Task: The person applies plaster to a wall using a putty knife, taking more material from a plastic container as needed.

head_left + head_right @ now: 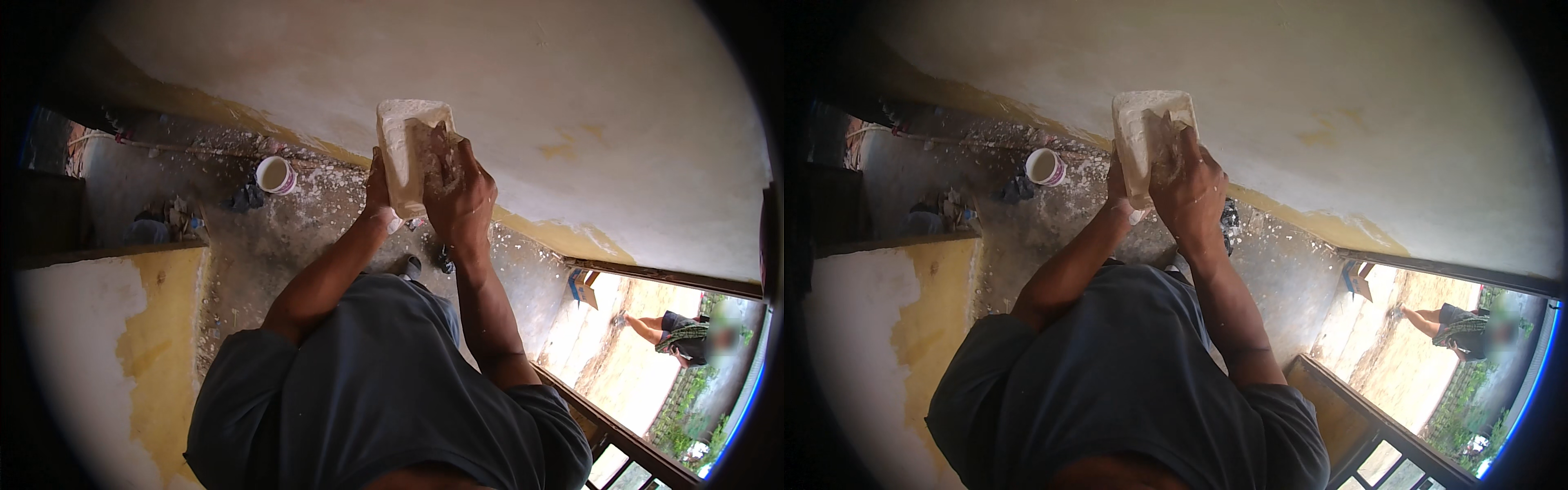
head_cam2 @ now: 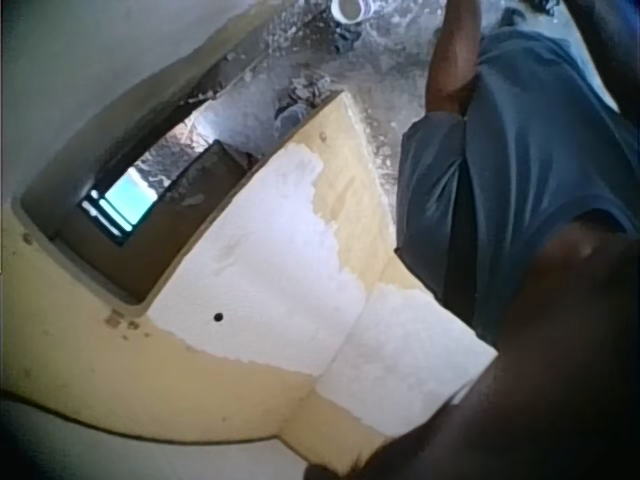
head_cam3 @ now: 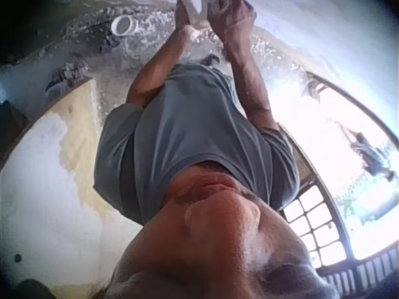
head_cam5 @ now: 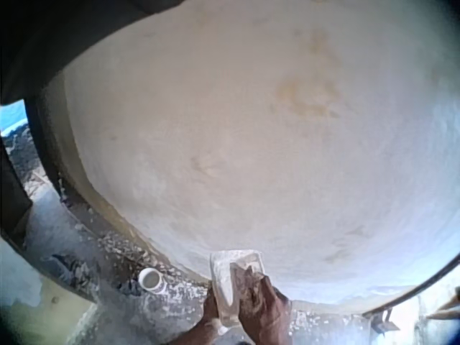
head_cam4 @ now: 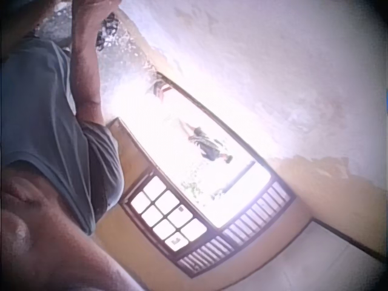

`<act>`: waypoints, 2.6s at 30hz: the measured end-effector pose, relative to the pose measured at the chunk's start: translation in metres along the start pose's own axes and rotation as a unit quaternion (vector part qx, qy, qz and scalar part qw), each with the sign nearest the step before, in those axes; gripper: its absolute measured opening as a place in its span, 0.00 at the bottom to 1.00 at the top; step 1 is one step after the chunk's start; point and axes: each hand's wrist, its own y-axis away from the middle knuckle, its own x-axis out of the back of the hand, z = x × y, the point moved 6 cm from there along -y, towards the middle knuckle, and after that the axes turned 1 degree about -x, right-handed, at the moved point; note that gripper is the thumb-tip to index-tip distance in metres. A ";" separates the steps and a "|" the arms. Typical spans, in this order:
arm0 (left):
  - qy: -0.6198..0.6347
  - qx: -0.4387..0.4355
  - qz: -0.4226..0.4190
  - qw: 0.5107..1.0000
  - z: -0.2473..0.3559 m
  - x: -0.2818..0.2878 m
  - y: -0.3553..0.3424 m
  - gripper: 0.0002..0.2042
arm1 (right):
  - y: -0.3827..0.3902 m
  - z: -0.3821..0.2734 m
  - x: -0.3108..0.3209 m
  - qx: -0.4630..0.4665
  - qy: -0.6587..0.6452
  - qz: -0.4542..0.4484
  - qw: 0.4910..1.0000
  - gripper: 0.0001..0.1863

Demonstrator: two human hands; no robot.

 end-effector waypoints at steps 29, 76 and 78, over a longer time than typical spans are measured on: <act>-0.130 0.106 0.106 0.980 -0.012 -0.001 0.002 0.29 | -0.005 0.073 -0.030 -0.189 -0.123 -0.077 0.971 0.16; -0.086 0.150 0.058 0.983 -0.027 -0.013 -0.016 0.24 | 0.047 0.166 0.012 -0.369 -0.489 0.045 0.789 0.09; -0.092 0.142 0.072 0.983 -0.029 -0.014 -0.013 0.23 | 0.059 0.181 0.013 -0.363 -0.497 0.069 0.785 0.12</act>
